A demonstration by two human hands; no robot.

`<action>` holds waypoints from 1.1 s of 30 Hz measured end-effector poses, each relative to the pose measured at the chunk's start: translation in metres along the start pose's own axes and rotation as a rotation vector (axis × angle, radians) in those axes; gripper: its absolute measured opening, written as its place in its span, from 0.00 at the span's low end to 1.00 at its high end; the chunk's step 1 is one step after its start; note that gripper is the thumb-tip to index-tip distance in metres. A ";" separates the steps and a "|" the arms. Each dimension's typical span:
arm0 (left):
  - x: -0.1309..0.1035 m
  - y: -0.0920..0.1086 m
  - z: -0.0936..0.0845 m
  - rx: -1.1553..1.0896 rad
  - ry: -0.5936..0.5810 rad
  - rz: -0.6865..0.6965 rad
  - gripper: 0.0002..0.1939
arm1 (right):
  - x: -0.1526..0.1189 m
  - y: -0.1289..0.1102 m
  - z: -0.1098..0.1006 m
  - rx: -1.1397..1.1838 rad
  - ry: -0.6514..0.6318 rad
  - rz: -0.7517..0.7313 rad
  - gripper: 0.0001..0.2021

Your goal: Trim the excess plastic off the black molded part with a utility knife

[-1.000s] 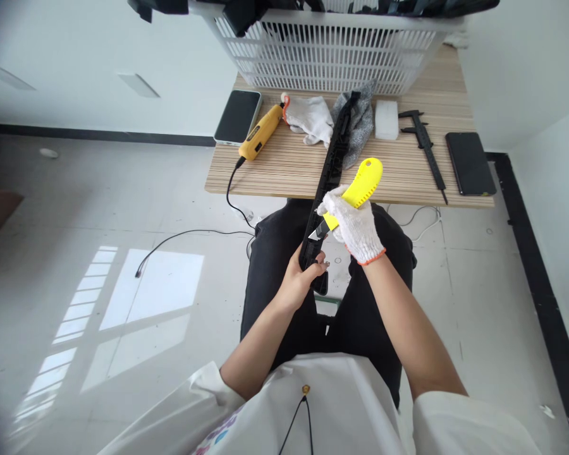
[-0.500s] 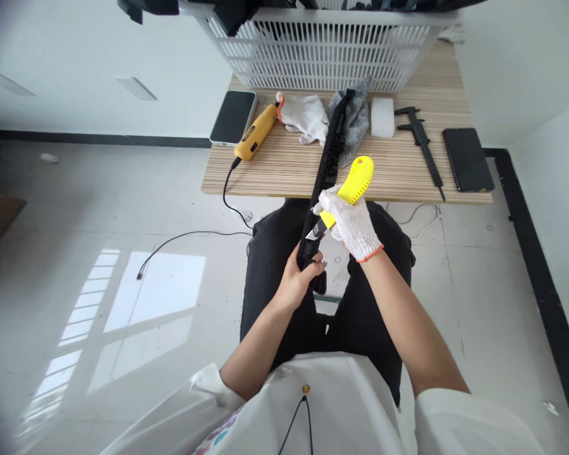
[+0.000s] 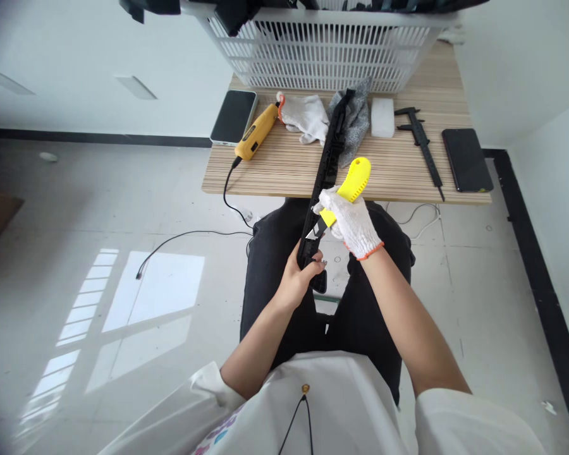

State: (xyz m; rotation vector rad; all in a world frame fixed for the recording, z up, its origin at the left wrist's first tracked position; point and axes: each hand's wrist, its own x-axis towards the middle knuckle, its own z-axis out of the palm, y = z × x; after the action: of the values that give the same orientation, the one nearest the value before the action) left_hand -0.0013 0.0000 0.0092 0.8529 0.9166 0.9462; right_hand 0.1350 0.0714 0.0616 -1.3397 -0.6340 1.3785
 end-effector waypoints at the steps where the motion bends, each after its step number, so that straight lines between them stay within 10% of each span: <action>1: 0.000 0.000 0.000 -0.002 -0.001 0.002 0.11 | 0.000 0.000 0.000 0.002 -0.004 0.001 0.10; 33: 0.000 0.006 0.002 0.107 0.018 0.047 0.13 | -0.001 0.003 0.001 0.150 0.086 -0.042 0.16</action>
State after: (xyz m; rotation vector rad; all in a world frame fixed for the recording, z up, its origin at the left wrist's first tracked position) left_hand -0.0012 0.0020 0.0151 0.9613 0.9731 0.9536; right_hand 0.1331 0.0697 0.0600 -1.2520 -0.4891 1.3019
